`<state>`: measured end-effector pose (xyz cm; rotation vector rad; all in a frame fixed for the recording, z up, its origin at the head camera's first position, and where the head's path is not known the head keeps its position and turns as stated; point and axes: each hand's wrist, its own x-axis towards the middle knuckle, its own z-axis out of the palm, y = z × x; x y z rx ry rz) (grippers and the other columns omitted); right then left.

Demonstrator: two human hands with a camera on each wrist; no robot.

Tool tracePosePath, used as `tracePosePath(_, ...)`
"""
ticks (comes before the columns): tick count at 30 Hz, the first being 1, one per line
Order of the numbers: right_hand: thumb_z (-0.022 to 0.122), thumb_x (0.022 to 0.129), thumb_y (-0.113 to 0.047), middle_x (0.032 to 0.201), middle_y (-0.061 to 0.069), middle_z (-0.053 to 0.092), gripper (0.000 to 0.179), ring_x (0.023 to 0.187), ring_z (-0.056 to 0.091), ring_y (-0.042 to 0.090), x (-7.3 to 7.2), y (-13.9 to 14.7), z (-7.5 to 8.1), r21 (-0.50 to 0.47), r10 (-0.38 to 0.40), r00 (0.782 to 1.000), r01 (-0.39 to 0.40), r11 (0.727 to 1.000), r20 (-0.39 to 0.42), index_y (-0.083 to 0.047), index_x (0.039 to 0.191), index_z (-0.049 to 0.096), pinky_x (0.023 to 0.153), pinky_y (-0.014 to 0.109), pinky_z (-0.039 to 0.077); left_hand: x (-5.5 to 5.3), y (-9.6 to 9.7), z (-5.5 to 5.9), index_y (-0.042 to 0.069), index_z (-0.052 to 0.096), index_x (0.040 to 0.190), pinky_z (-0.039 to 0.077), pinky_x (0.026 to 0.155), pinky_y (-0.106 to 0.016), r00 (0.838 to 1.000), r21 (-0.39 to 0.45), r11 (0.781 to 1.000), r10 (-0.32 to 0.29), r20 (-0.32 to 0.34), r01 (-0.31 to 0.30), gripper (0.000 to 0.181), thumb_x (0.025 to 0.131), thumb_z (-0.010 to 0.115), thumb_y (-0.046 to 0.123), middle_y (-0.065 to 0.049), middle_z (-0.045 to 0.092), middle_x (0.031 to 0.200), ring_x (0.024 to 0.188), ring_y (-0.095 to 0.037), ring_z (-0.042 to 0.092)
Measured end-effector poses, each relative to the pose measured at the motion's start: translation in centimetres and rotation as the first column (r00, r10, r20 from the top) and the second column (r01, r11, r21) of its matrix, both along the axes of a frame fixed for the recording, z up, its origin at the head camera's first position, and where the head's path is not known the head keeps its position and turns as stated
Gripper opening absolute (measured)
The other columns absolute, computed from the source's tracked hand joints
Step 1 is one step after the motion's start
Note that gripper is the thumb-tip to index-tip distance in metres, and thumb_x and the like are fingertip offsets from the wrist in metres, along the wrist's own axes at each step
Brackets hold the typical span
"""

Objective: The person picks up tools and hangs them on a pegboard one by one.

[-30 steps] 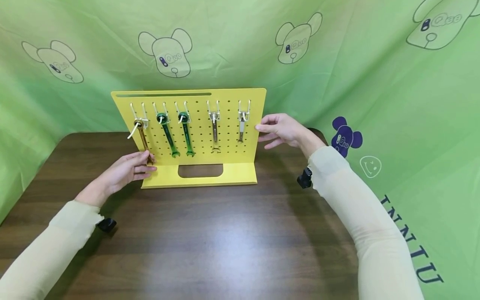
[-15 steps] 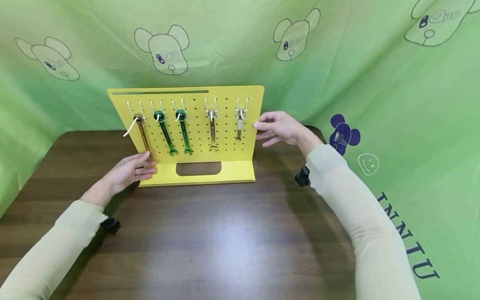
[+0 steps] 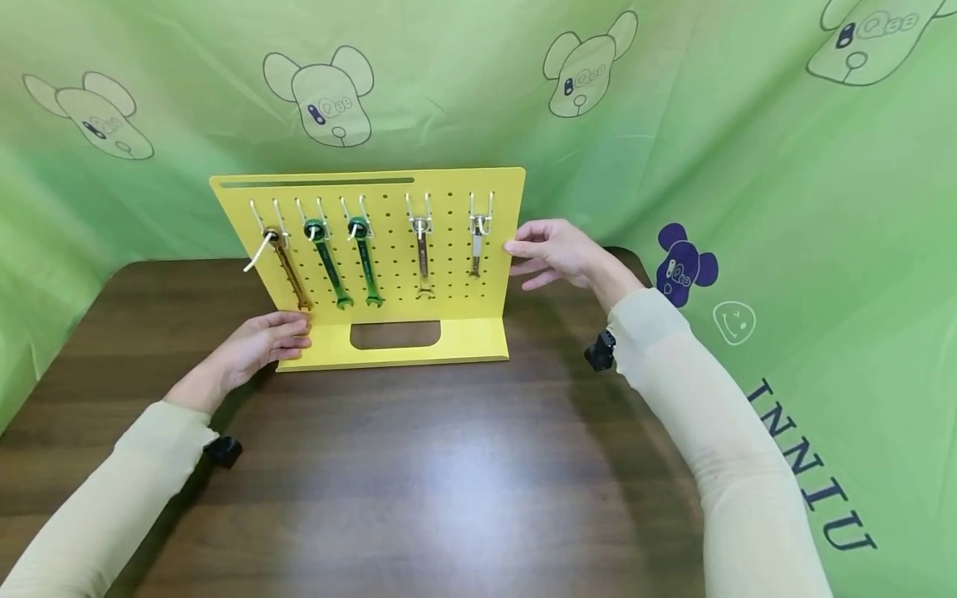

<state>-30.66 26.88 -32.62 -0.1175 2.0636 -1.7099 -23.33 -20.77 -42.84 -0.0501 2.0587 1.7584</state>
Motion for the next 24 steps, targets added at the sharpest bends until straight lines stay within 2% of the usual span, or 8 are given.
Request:
tracePosePath(6,0.072,0.085,-0.024,0.106,0.011,0.058,0.031,0.105,0.061,0.038,-0.1,-0.1,0.1,-0.008,0.016,1.0,-0.016,1.0,-0.005,-0.002,0.102,0.058,0.082,0.056,0.051,0.0,0.0,-0.1,-0.001,0.043,0.135,0.053,0.086,-0.028,1.0,-0.01,1.0,0.011,0.003,-0.011,0.049,0.097,0.057,0.028,-0.018,0.047,0.127,0.105,-0.023,0.057)
tracePosePath(11,0.072,0.085,-0.024,0.105,0.011,0.06,0.029,0.101,0.064,0.035,-0.2,-0.1,0.1,0.02,0.022,0.999,-0.021,1.0,-0.045,-0.003,0.1,0.058,0.081,0.055,0.052,-0.3,-0.4,0.7,0.0,0.043,0.135,0.053,0.086,-0.035,1.0,-0.031,0.999,-0.02,0.0,0.02,0.05,0.096,0.058,0.028,-0.021,0.048,0.124,0.104,-0.028,0.059)
tracePosePath(14,0.071,0.086,-0.027,0.108,0.012,0.062,0.033,0.099,0.066,0.031,-0.1,-0.2,0.4,0.122,0.058,0.989,-0.041,0.992,-0.134,-0.002,0.102,0.056,0.078,0.048,0.055,-0.3,-1.2,1.7,0.0,0.043,0.135,0.053,0.088,-0.04,0.998,-0.092,0.994,-0.056,-0.029,0.053,0.051,0.095,0.06,0.028,-0.024,0.049,0.125,0.106,-0.034,0.059)
tracePosePath(16,0.07,0.087,-0.031,0.112,0.013,0.06,0.038,0.101,0.065,0.028,0.2,-0.2,0.9,0.219,0.094,0.967,-0.041,0.975,-0.237,-0.001,0.108,0.056,0.079,0.044,0.056,-0.2,-2.0,2.6,-0.001,0.045,0.133,0.053,0.088,-0.041,0.991,-0.172,0.983,-0.084,-0.108,0.064,0.051,0.095,0.06,0.028,-0.024,0.051,0.125,0.106,-0.037,0.058)
tracePosePath(18,0.067,0.089,-0.035,0.117,0.012,0.06,0.042,0.105,0.062,0.027,0.6,0.0,1.5,0.336,0.141,0.915,-0.006,0.942,-0.379,-0.004,0.116,0.058,0.083,0.042,0.055,-0.1,-2.8,3.7,-0.002,0.049,0.13,0.053,0.086,-0.041,0.962,-0.292,0.956,-0.11,-0.248,0.034,0.049,0.094,0.062,0.029,-0.023,0.055,0.121,0.103,-0.036,0.058)
tracePosePath(19,0.065,0.09,-0.038,0.12,0.012,0.059,0.045,0.11,0.059,0.027,0.8,0.3,1.8,0.397,0.166,0.878,0.029,0.917,-0.448,-0.006,0.121,0.058,0.088,0.043,0.052,0.0,-3.2,4.2,-0.001,0.051,0.127,0.052,0.086,-0.042,0.938,-0.361,0.932,-0.124,-0.325,-0.002,0.047,0.093,0.063,0.029,-0.022,0.057,0.119,0.103,-0.036,0.058)
tracePosePath(22,0.059,0.094,-0.039,0.132,0.01,0.055,0.048,0.119,0.052,0.03,1.7,1.2,2.5,0.533,0.251,0.742,0.166,0.83,-0.621,-0.01,0.132,0.055,0.096,0.049,0.045,0.3,-4.6,5.6,0.003,0.057,0.122,0.045,0.084,-0.047,0.837,-0.549,0.814,-0.158,-0.524,-0.19,0.042,0.092,0.064,0.032,-0.018,0.06,0.117,0.102,-0.034,0.056)
tracePosePath(24,0.056,0.096,-0.037,0.14,0.008,0.049,0.047,0.126,0.046,0.032,2.2,1.9,2.6,0.585,0.308,0.653,0.258,0.769,-0.692,-0.012,0.136,0.052,0.103,0.052,0.037,0.5,-5.6,6.2,0.005,0.058,0.123,0.041,0.087,-0.052,0.771,-0.599,0.733,-0.163,-0.615,-0.322,0.042,0.092,0.063,0.033,-0.019,0.06,0.12,0.107,-0.036,0.054)
